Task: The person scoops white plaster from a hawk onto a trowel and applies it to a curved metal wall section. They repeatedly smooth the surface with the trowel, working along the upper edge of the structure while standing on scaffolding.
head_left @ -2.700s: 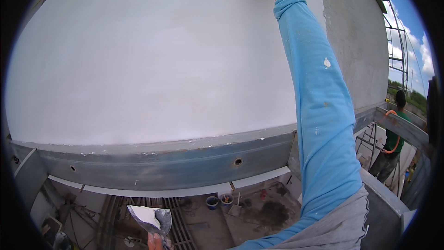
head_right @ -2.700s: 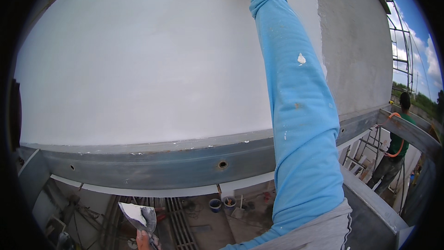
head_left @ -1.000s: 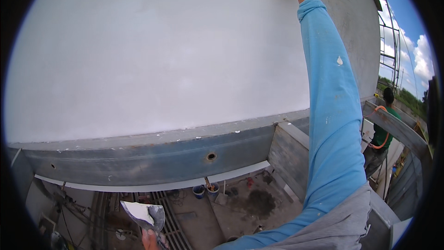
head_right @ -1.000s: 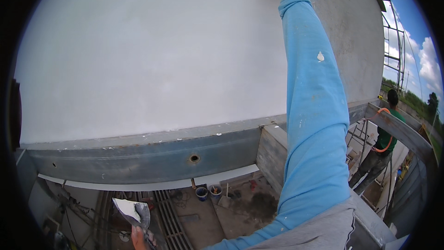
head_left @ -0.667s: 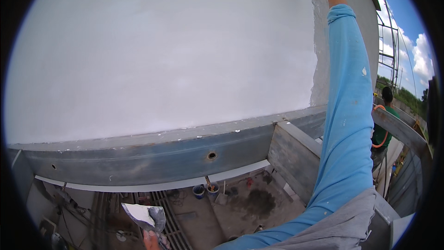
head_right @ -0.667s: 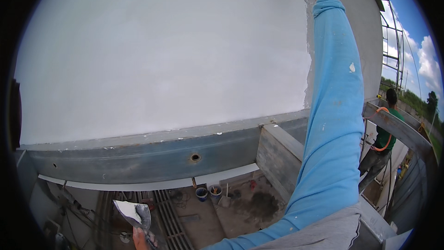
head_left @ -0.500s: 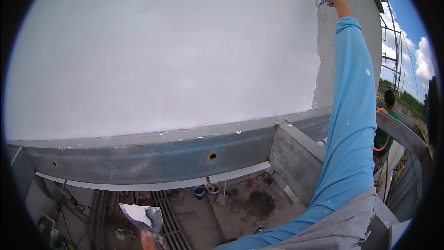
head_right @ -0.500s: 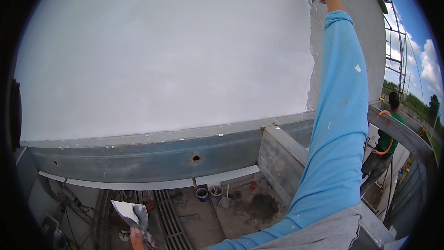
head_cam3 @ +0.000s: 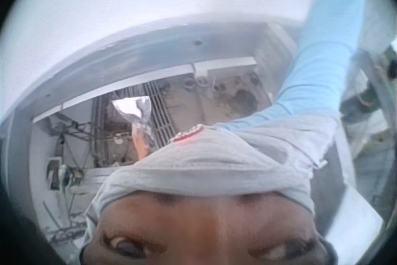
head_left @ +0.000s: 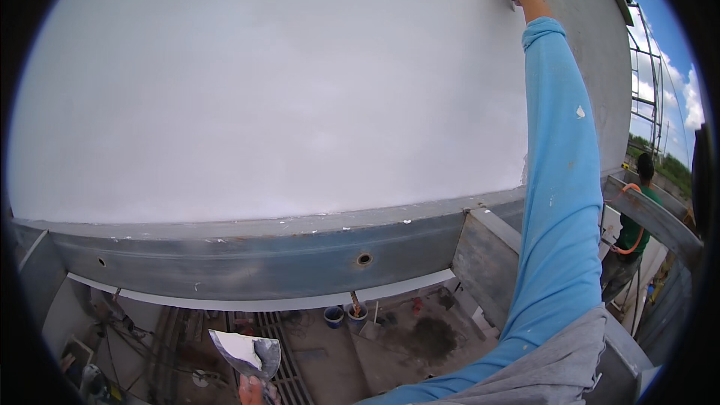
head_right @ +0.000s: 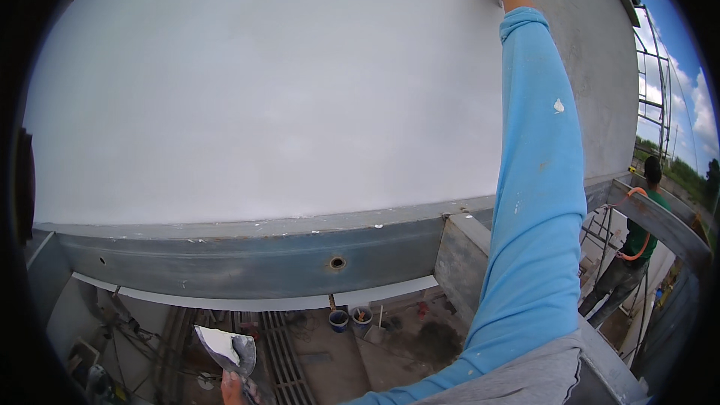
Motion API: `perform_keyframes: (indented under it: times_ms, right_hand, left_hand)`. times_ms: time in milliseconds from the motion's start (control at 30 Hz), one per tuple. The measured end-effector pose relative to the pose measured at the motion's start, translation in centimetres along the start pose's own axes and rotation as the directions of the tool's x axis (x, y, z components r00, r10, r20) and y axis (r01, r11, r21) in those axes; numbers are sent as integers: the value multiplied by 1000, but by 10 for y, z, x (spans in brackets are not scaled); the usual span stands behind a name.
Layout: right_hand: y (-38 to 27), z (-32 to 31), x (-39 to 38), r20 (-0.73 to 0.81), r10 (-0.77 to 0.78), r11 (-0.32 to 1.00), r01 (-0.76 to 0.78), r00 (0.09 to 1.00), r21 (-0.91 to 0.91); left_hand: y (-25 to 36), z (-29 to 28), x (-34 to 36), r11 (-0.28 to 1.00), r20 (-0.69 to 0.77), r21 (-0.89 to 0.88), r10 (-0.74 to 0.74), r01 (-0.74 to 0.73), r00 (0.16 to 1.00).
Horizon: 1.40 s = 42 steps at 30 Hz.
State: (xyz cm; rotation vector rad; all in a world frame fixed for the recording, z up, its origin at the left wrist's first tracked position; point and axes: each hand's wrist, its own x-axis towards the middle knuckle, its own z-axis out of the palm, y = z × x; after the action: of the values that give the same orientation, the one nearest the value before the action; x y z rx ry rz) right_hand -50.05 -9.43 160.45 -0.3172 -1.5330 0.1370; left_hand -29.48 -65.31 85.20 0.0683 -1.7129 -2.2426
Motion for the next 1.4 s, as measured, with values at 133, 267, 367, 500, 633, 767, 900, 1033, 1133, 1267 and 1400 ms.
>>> perform_keyframes:
  times_ms: [133, 267, 367, 500, 633, 767, 900, 1033, 1133, 1267, 1400]
  right_hand:
    - [-78, -31, -38, -17, -33, 999, 33, 999, 36]
    - [-149, -37, -63, 3, -61, 997, 61, 998, 45]
    - [-195, -41, -81, -50, -167, 984, 170, 985, 50]
    - [-247, -36, -108, -133, -263, 963, 269, 956, 29]
    - [-295, -49, -131, -122, -285, 955, 293, 951, 53]
    - [-327, -48, -151, -175, -359, 929, 369, 917, 29]
    - [-352, -52, -189, -171, -424, 881, 449, 889, 148]
    - [-354, -57, -211, -264, -594, 771, 631, 760, 82]
    - [-318, -72, -185, -321, -554, 787, 609, 768, 99]
    - [-175, -100, -78, -389, -399, 862, 484, 830, 149]
    - [13, -63, 33, 35, 82, 950, -89, 996, 298]
  left_hand:
    - [-26, -31, 8, 999, -33, -45, -13, 12, 999]
    - [-25, -47, 5, 999, -79, -33, -20, 17, 997]
    - [-4, -51, -1, 987, -72, -131, -106, 96, 992]
    - [18, -57, -9, 988, -71, -123, -108, 98, 992]
    - [17, -69, -9, 988, -74, -125, -101, 91, 992]
    - [12, -73, -4, 974, -71, -178, -152, 138, 986]
    - [18, -71, -13, 968, -90, -207, -165, 143, 982]
    - [11, -62, -12, 978, -83, -184, -112, 96, 990]
    - [22, -50, -17, 993, -73, -84, -85, 79, 994]
    - [5, -53, -16, 987, 9, -134, -93, 94, 996]
    - [-11, -53, -12, 989, -24, -96, -118, 115, 993]
